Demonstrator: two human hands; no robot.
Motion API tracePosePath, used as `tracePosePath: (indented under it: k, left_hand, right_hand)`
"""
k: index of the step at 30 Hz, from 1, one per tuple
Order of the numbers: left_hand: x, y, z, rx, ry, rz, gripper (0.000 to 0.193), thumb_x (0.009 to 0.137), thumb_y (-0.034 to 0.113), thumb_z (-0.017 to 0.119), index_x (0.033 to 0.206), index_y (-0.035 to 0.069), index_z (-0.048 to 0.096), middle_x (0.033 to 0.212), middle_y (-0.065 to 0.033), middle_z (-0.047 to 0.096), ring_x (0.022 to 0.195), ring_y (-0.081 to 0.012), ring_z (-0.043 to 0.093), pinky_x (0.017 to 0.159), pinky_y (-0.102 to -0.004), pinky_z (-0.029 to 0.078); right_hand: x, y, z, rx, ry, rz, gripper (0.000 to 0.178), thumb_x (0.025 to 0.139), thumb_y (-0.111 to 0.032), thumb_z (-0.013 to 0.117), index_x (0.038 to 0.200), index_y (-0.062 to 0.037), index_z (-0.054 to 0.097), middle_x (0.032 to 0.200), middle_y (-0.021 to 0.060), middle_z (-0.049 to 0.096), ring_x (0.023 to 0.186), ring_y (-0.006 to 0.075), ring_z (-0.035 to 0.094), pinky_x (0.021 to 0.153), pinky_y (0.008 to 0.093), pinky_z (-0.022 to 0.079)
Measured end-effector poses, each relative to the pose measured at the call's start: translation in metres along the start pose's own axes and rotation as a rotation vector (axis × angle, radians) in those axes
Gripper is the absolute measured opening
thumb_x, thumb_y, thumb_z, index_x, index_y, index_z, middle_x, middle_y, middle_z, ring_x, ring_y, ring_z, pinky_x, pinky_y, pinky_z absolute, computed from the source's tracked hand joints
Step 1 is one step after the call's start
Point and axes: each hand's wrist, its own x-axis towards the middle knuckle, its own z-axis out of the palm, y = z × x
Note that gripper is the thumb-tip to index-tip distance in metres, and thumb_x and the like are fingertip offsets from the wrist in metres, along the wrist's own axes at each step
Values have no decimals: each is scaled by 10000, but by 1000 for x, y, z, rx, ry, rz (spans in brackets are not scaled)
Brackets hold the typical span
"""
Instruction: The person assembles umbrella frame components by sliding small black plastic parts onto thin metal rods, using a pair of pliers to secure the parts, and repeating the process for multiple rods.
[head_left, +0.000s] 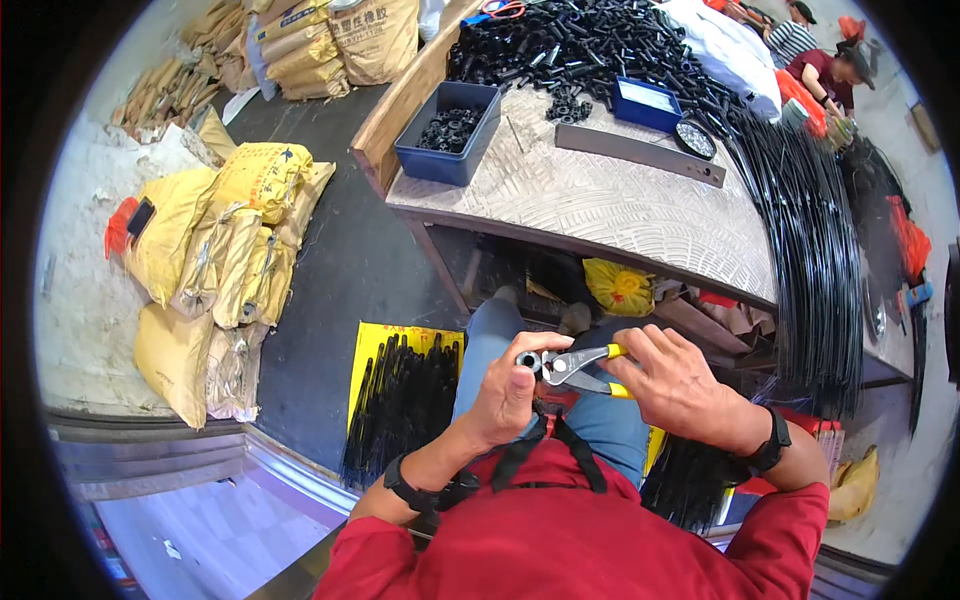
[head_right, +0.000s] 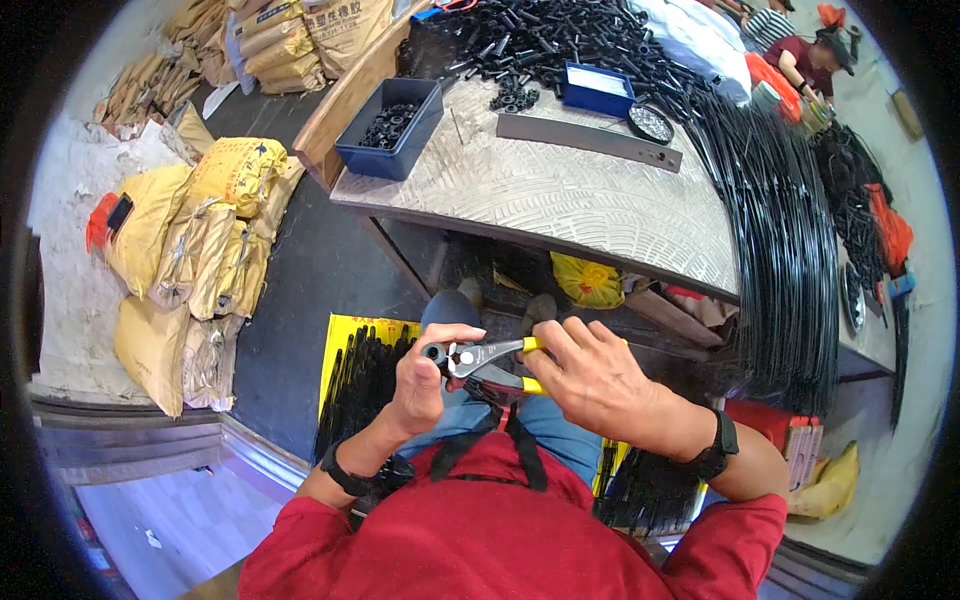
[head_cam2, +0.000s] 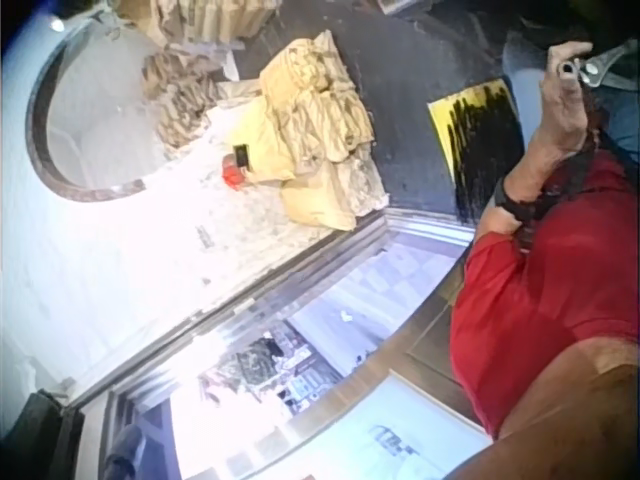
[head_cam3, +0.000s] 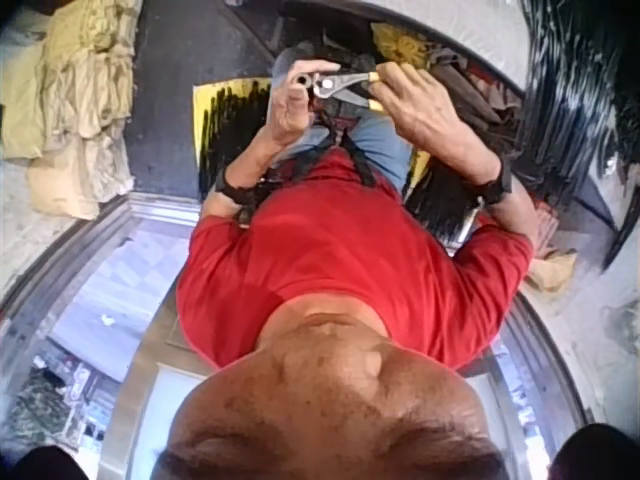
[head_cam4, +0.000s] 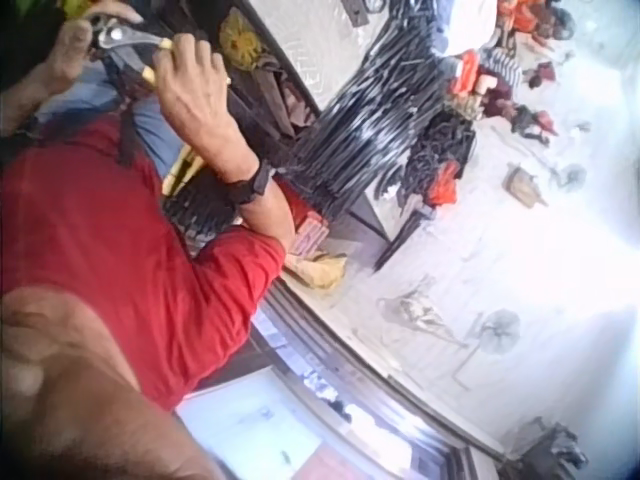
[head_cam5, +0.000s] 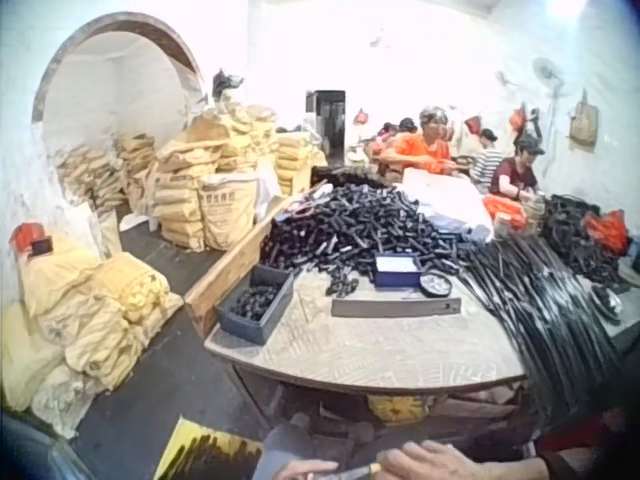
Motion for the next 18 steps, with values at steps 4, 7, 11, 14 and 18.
tracePosePath:
  k: [4, 7, 11, 14, 18]
  left_hand:
    - [0, -4, -11, -114, -84, -64, 718, 852, 617, 240, 1054, -10, 524, 719, -17, 480, 562, -53, 394, 485, -192, 292]
    - [-4, -5, -16, -160, -156, -80, 634, 874, 574, 269, 1049, 13, 507, 737, -21, 475, 613, -70, 411, 533, -203, 326]
    - [-4, -4, -16, -201, -201, -88, 610, 877, 565, 269, 977, 10, 502, 765, -40, 474, 618, -80, 413, 549, -218, 333]
    - [-1, -2, -14, -207, -220, -81, 594, 880, 557, 267, 955, 12, 490, 773, -49, 472, 626, -84, 414, 561, -227, 336]
    - [1, 3, -10, -151, -210, -85, 577, 882, 551, 260, 968, 20, 471, 736, -38, 457, 611, -79, 405, 557, -223, 330]
  right_hand:
    - [6, 11, -15, 481, -148, -15, 354, 666, 12, 544, 1012, -40, 491, 1030, 127, 437, 913, 278, 483, 749, 384, 410]
    - [5, 22, -31, 944, -460, 142, 228, 805, -36, 500, 1017, -43, 415, 946, 114, 526, 816, 241, 571, 653, 361, 461]
    - [8, 24, -46, 1126, -653, 251, 144, 881, -104, 472, 975, -41, 385, 845, 97, 590, 681, 179, 614, 535, 290, 484]
    - [16, 27, -58, 992, -689, 203, 150, 866, -82, 488, 968, -33, 388, 855, 105, 606, 735, 211, 622, 574, 312, 490]
    - [16, 31, -60, 859, -608, 104, 238, 818, -60, 521, 1002, -34, 372, 820, 164, 569, 745, 335, 586, 582, 389, 440]
